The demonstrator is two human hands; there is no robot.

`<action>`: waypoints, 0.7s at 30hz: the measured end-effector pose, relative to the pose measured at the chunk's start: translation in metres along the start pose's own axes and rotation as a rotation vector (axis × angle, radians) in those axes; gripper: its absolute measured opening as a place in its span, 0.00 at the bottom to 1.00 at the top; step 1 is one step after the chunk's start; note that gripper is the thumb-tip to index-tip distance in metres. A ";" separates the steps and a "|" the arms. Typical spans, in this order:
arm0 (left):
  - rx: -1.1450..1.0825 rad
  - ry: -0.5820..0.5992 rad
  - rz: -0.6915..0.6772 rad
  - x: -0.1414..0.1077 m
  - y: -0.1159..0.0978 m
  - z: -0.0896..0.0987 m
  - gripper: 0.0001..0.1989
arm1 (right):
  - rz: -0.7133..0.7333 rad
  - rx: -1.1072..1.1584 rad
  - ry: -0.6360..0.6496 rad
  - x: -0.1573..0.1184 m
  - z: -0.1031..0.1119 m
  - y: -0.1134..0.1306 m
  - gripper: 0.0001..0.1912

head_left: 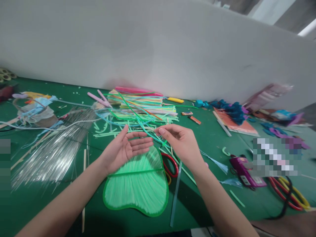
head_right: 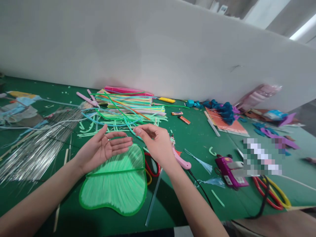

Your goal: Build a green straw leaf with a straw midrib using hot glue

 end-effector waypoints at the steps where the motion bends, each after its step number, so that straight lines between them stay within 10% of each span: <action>1: 0.039 0.003 -0.021 0.001 0.000 0.001 0.25 | -0.003 0.001 0.008 0.000 0.001 0.000 0.08; 6: 0.363 -0.014 -0.241 0.002 0.004 0.006 0.14 | -0.105 0.087 0.077 -0.002 -0.001 -0.004 0.11; 12: 0.761 0.062 -0.484 -0.005 0.011 -0.005 0.42 | -0.260 0.240 0.250 -0.006 -0.021 -0.009 0.11; 18: 0.858 0.009 -0.460 -0.008 0.007 0.001 0.08 | -0.251 0.270 0.225 -0.002 -0.019 -0.015 0.13; 21: 0.798 -0.042 -0.469 -0.007 0.000 0.003 0.06 | -0.247 0.236 0.185 0.000 -0.012 -0.019 0.13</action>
Point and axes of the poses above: each hand's wrist, its own x-axis towards the middle knuckle, its own z-axis out of the back of the hand, y = z × x, the point moved 2 cm from there along x, towards the middle knuckle, and after that the axes turned 13 degrees about -z, right-handed, at the moved point
